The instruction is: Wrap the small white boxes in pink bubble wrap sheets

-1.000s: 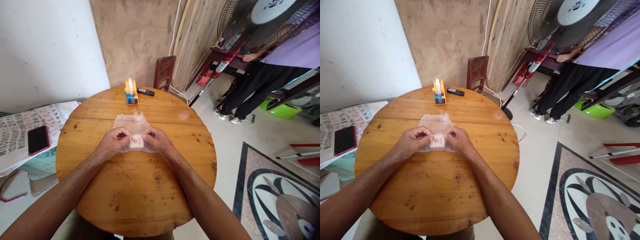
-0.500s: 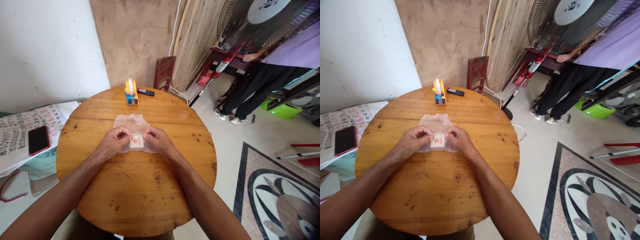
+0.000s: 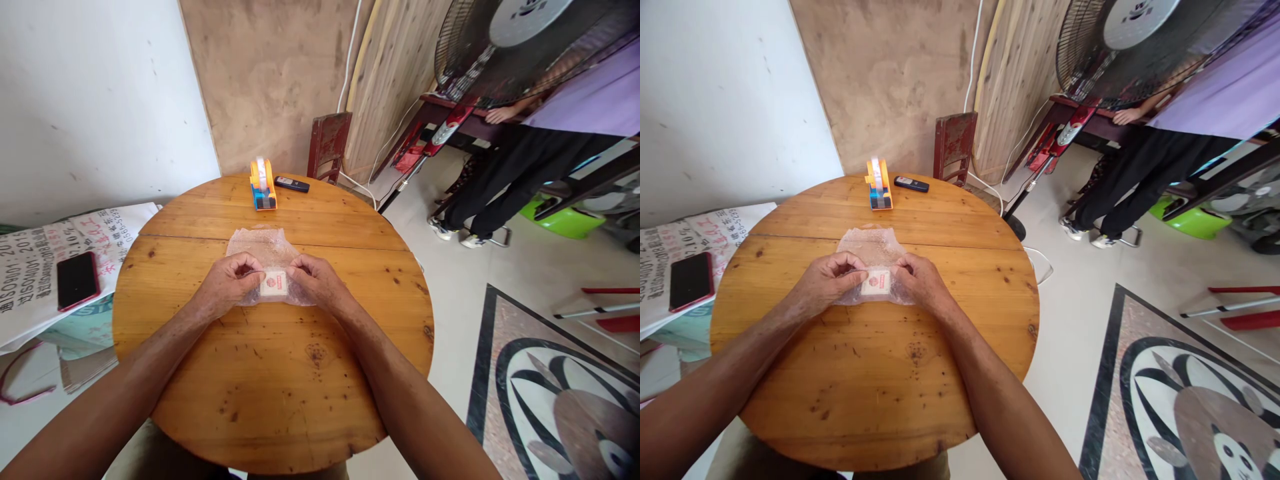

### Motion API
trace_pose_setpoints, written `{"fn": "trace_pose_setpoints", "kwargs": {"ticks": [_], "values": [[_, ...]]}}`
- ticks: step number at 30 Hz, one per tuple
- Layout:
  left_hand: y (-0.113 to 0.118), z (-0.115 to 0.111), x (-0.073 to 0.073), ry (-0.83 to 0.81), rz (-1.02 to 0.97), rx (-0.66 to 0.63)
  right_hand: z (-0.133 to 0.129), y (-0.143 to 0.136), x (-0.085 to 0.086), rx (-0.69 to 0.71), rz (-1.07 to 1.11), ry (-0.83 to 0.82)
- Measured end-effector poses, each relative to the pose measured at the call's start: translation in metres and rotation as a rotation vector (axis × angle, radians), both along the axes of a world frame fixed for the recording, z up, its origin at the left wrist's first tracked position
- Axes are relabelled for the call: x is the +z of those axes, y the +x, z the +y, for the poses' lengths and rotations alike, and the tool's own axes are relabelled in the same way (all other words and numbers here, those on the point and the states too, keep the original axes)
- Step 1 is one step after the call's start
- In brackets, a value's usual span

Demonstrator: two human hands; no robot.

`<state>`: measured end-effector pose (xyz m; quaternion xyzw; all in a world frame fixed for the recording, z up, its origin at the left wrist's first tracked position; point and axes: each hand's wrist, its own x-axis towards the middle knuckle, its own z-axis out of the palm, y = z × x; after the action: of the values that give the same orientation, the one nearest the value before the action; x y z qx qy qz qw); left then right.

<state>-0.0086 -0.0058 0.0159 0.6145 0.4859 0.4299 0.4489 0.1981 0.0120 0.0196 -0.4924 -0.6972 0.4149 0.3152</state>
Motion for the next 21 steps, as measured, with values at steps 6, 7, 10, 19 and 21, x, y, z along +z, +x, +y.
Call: {"fn": "trace_pose_setpoints", "kwargs": {"ticks": [6,7,10,19,21], "values": [[0.0003,-0.0005,0.0007,0.0,-0.002,0.004,0.0003,0.0006,-0.001,-0.002,-0.011,0.024],[0.0003,-0.0005,0.0005,-0.002,-0.003,0.004,0.0003,0.0007,-0.0013,-0.002,-0.014,0.027],[0.0005,-0.0005,0.0001,-0.013,-0.006,0.001,0.0005,0.001,-0.0022,0.002,-0.023,0.039],[0.0009,-0.0005,0.0003,-0.015,-0.007,0.006,-0.0005,-0.0007,-0.0038,-0.035,-0.136,0.141],[0.001,-0.0004,-0.0003,-0.013,0.002,0.004,-0.0025,-0.0013,-0.0021,-0.052,-0.179,0.162]]}}
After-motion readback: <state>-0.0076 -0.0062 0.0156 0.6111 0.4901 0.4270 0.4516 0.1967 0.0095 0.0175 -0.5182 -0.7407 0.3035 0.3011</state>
